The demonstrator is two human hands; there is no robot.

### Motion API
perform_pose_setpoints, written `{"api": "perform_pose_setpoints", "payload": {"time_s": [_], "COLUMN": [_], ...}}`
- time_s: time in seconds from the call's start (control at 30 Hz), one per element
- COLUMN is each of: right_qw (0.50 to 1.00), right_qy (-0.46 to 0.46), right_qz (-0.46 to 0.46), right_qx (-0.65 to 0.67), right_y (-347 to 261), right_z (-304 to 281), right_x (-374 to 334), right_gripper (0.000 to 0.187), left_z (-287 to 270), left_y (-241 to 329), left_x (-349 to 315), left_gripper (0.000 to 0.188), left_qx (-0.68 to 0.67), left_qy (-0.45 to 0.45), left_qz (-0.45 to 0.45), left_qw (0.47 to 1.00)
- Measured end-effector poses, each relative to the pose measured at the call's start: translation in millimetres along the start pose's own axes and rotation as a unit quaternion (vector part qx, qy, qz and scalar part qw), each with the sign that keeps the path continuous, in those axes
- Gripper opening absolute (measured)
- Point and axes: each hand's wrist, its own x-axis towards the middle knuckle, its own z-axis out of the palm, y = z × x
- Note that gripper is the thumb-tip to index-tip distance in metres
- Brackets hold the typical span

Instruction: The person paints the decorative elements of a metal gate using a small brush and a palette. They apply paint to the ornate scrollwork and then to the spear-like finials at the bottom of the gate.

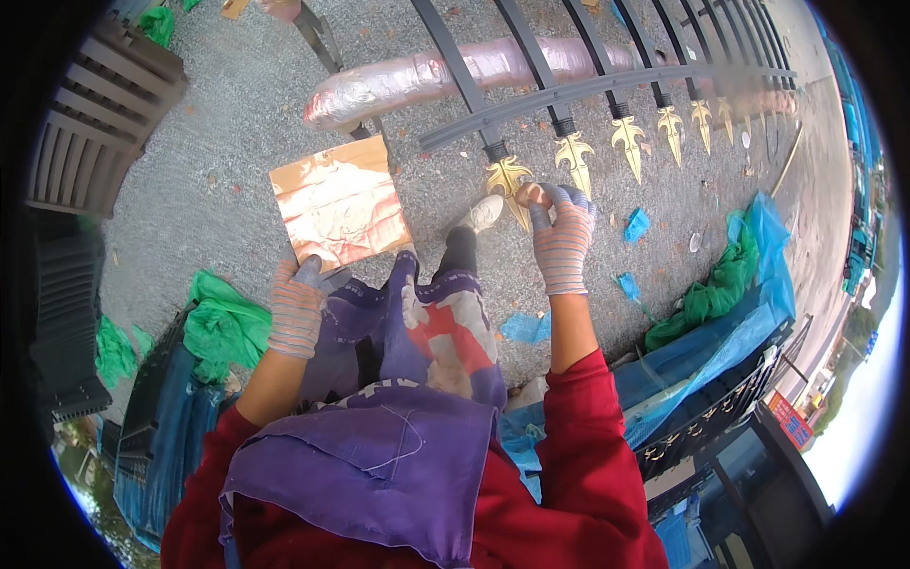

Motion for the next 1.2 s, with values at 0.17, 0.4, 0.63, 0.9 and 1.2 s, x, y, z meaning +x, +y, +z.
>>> {"api": "perform_pose_setpoints", "payload": {"time_s": [0.17, 0.4, 0.63, 0.9, 1.2], "right_qw": [0.995, 0.992, 0.995, 0.999, 0.997], "right_qy": [-0.036, -0.046, -0.033, -0.007, 0.005], "right_qz": [0.038, -0.077, -0.023, -0.031, -0.04], "right_qx": [-0.088, -0.084, -0.096, -0.034, -0.067], "right_y": [26, 9, 42, 44, 46], "right_z": [66, 85, 72, 76, 85], "right_x": [18, -10, 32, 32, 24], "right_gripper": [0.021, 0.021, 0.021, 0.017, 0.02], "left_z": [-24, -2, 0, 16, 11], "left_y": [-27, -22, -27, -20, -22], "left_x": [3, -5, -2, 0, -1], "left_gripper": [0.031, 0.028, 0.021, 0.026, 0.031], "left_qx": [0.109, 0.033, 0.035, 0.042, 0.026], "left_qy": [0.001, 0.036, 0.035, 0.035, 0.028], "left_qz": [0.019, 0.0, -0.007, -0.007, -0.016], "left_qw": [0.994, 0.999, 0.999, 0.998, 0.999]}}
